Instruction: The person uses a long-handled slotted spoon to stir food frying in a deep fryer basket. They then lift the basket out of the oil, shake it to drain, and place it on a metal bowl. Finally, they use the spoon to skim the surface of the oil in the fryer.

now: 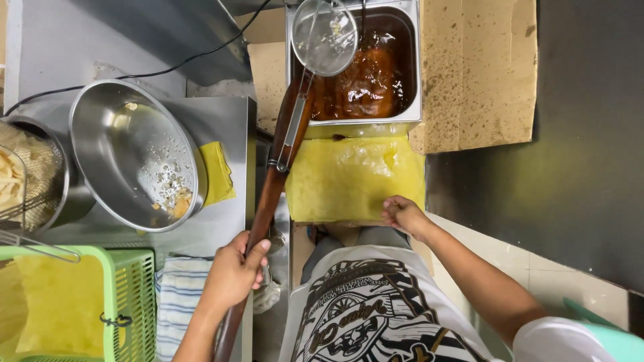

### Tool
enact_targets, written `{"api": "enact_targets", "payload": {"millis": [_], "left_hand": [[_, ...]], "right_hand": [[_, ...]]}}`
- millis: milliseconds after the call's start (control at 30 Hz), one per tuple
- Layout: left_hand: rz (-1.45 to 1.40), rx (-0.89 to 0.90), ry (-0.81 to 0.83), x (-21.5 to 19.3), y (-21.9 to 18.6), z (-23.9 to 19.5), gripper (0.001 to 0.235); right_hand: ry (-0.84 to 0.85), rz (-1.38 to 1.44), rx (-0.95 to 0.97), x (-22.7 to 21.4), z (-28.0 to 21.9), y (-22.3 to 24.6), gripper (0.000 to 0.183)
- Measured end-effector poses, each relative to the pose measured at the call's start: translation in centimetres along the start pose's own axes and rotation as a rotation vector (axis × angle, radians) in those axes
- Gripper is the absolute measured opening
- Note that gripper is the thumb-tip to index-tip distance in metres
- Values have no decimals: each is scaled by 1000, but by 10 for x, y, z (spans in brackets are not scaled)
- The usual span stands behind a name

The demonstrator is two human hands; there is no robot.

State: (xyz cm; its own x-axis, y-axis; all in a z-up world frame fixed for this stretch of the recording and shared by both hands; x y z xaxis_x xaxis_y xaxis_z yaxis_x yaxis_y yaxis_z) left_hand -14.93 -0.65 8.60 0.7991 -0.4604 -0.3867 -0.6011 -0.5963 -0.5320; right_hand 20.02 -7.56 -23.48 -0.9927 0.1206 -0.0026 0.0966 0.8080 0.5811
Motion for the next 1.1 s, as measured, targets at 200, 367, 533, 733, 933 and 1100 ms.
{"api": "enact_targets", "payload": {"millis": [200, 367, 533, 733, 933, 1100], "left_hand": [[134, 94, -113, -15, -11, 21, 28], [417, 166, -108, -18, -27, 49, 34], [789, 281, -103, -4, -64, 86, 42], [518, 211, 127, 15, -105, 107, 34], [185, 214, 293, 35, -92, 145, 28], [-56, 197, 324, 33, -70, 130, 28]], "right_hand": [[-28, -101, -22, -3, 24, -36, 24], [-58, -91, -31, -2, 26, -50, 25], [-111, -75, -28, -9, 11, -61, 26], [-188, 9, 6, -26, -2, -91, 26], [-257, 57, 48, -34, -16, -108, 26], [-284, 104, 53, -41, 0, -121, 25]]}}
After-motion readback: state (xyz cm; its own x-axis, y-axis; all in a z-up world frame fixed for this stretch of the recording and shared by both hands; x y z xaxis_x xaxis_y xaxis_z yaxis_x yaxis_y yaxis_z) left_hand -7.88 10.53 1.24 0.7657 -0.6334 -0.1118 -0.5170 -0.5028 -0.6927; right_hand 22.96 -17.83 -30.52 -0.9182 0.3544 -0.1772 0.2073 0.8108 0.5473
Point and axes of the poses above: each hand's wrist, its own z-axis towards the middle knuckle, its own x-axis out of the palm, y = z × x, the point moved 2 cm from there along z, towards the middle knuckle, and after that the axes turned 3 degrees about -z, right-handed, at the moved point
